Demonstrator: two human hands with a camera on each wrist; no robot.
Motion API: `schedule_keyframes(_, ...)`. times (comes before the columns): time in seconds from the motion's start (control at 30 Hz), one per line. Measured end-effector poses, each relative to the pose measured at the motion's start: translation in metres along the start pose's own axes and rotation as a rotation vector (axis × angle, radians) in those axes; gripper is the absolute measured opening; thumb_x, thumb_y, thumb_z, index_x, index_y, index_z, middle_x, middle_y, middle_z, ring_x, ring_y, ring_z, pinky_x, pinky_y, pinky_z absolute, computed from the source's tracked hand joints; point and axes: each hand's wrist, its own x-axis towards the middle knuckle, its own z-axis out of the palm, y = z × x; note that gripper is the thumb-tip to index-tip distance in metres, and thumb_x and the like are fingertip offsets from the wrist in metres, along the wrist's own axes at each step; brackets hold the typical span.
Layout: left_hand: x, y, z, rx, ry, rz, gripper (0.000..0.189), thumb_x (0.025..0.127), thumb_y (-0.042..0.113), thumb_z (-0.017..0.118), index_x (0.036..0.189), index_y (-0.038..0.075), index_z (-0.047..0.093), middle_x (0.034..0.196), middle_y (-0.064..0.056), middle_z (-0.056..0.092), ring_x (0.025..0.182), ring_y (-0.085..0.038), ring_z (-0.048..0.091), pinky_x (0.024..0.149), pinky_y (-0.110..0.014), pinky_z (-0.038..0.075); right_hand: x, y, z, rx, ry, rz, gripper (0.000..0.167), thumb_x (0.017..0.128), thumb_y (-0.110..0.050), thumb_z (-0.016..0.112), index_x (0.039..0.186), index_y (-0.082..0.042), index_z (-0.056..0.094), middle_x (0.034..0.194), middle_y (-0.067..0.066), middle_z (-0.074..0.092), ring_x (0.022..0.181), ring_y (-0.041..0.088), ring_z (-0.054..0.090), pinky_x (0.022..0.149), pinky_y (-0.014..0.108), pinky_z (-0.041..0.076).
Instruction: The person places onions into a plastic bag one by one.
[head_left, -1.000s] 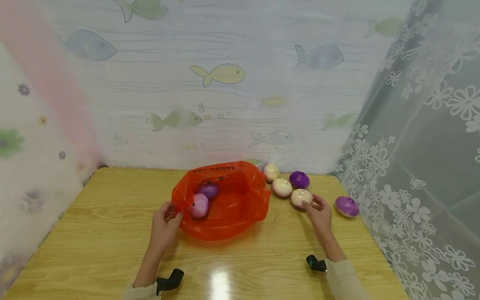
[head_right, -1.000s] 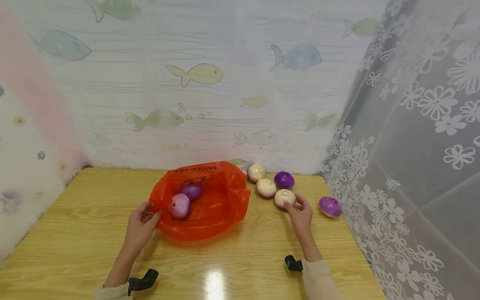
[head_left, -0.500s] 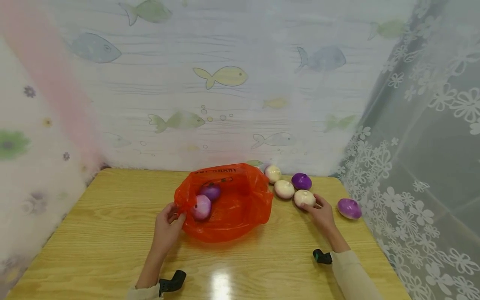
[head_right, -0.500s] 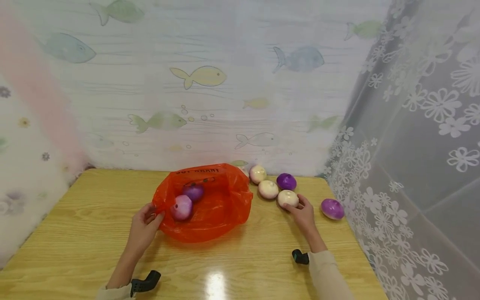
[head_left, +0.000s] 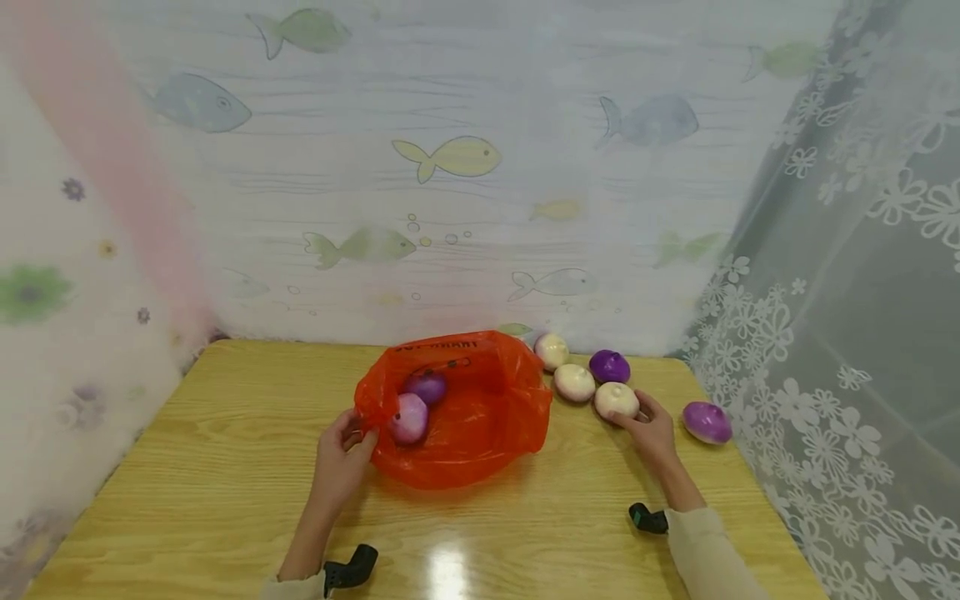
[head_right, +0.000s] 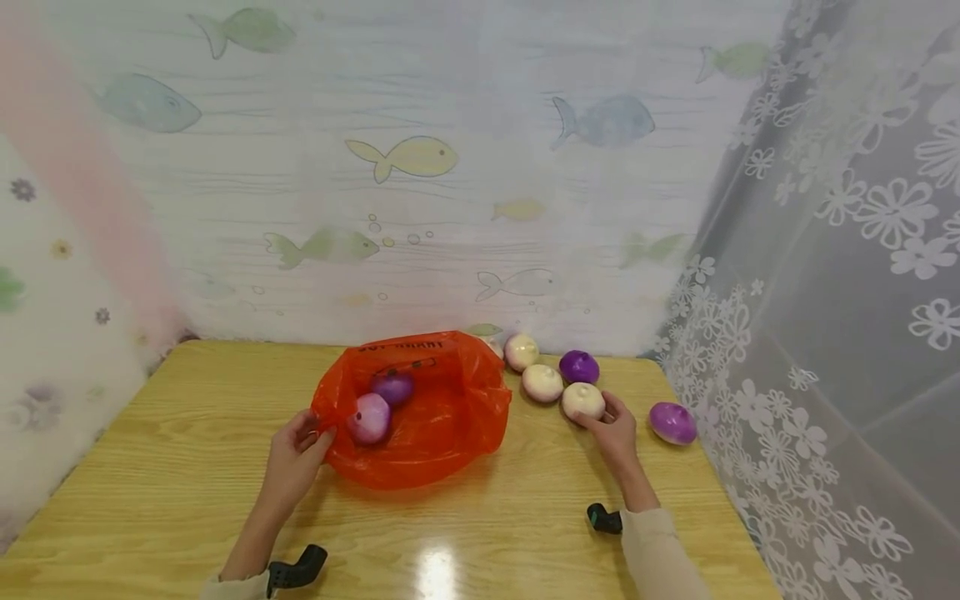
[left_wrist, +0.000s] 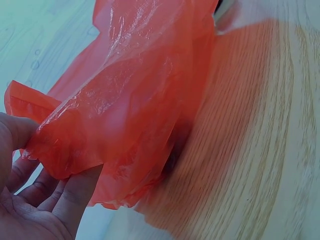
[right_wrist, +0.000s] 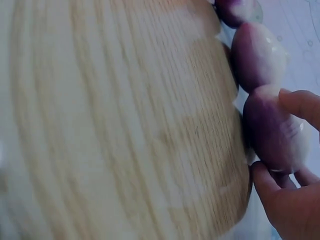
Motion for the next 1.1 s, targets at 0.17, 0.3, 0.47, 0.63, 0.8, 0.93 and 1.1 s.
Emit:
schedule_keyframes(0.17, -0.002, 0.001, -0.001, -0.004, -0.010, -0.015, 0.039, 0.101, 0.003, 0.057, 0.139, -0.002, 0.054, 0.137, -0.021, 0.060, 0.124, -0.030, 0.056, 0.091, -0.004, 0.041, -0.006, -0.001, 0.004, -0.001, 0.027, 0.005, 0.082, 0.091, -0.013, 0.076, 0.156, 0.002, 0.029, 0.155, 0.028, 0.037, 0.141, 0.038, 0.041, 0.075, 0.004, 0.043)
schedule_keyframes(0.3, -0.002, 0.001, -0.001, -0.004, -0.012, -0.014, 0.038, 0.101, 0.003, 0.057, 0.139, -0.002, 0.054, 0.136, -0.021, 0.060, 0.123, -0.031, 0.057, 0.091, -0.005, 0.042, -0.017, -0.007, 0.005, -0.040, 0.017, -0.001, 0.080, 0.091, -0.018, 0.077, 0.155, 0.000, 0.033, 0.151, 0.026, 0.041, 0.137, 0.038, 0.045, 0.077, 0.006, 0.045)
schedule_keyframes(0.47, -0.002, 0.001, -0.001, 0.009, -0.012, -0.006, 0.038, 0.100, 0.002, 0.057, 0.138, -0.002, 0.055, 0.133, -0.021, 0.061, 0.120, -0.031, 0.058, 0.090, -0.005, 0.043, -0.035, -0.022, 0.007, -0.008, -0.028, -0.021, 0.078, 0.092, -0.015, 0.075, 0.156, -0.003, 0.032, 0.154, 0.022, 0.039, 0.129, 0.024, 0.051, 0.081, 0.009, 0.049)
schedule_keyframes(0.63, -0.001, 0.001, -0.001, 0.006, -0.027, -0.024, 0.040, 0.100, 0.002, 0.059, 0.139, 0.000, 0.054, 0.134, -0.020, 0.061, 0.120, -0.030, 0.057, 0.091, -0.005, 0.043, -0.053, -0.049, 0.010, 0.006, -0.090, -0.117, 0.072, 0.094, -0.010, 0.072, 0.156, -0.006, 0.035, 0.153, 0.018, 0.040, 0.108, -0.003, 0.057, 0.085, 0.013, 0.052)
schedule_keyframes(0.8, -0.001, 0.001, -0.002, 0.007, -0.031, -0.024, 0.041, 0.099, 0.002, 0.059, 0.140, 0.000, 0.053, 0.135, -0.020, 0.060, 0.121, -0.030, 0.057, 0.091, -0.005, 0.043, -0.072, -0.082, 0.012, -0.037, -0.170, -0.263, 0.070, 0.091, -0.007, 0.074, 0.152, -0.002, 0.040, 0.151, 0.018, 0.043, 0.108, -0.005, 0.058, 0.086, 0.016, 0.054)
schedule_keyframes(0.93, -0.002, 0.001, -0.001, 0.010, -0.025, -0.001, 0.041, 0.099, 0.002, 0.059, 0.139, -0.001, 0.053, 0.134, -0.020, 0.061, 0.120, -0.031, 0.057, 0.091, -0.006, 0.044, -0.087, -0.109, 0.020, -0.039, -0.240, -0.348, 0.067, 0.090, -0.005, 0.075, 0.150, -0.001, 0.044, 0.146, 0.016, 0.048, 0.112, 0.000, 0.061, 0.089, 0.020, 0.055)
schedule_keyframes(1.1, -0.002, 0.000, -0.001, 0.017, -0.023, 0.011, 0.040, 0.098, 0.001, 0.059, 0.138, -0.002, 0.054, 0.132, -0.021, 0.062, 0.118, -0.031, 0.058, 0.090, -0.005, 0.044, -0.101, -0.136, 0.039, -0.016, -0.357, -0.415, 0.066, 0.088, -0.001, 0.075, 0.147, 0.000, 0.047, 0.143, 0.018, 0.051, 0.114, 0.008, 0.062, 0.091, 0.024, 0.056)
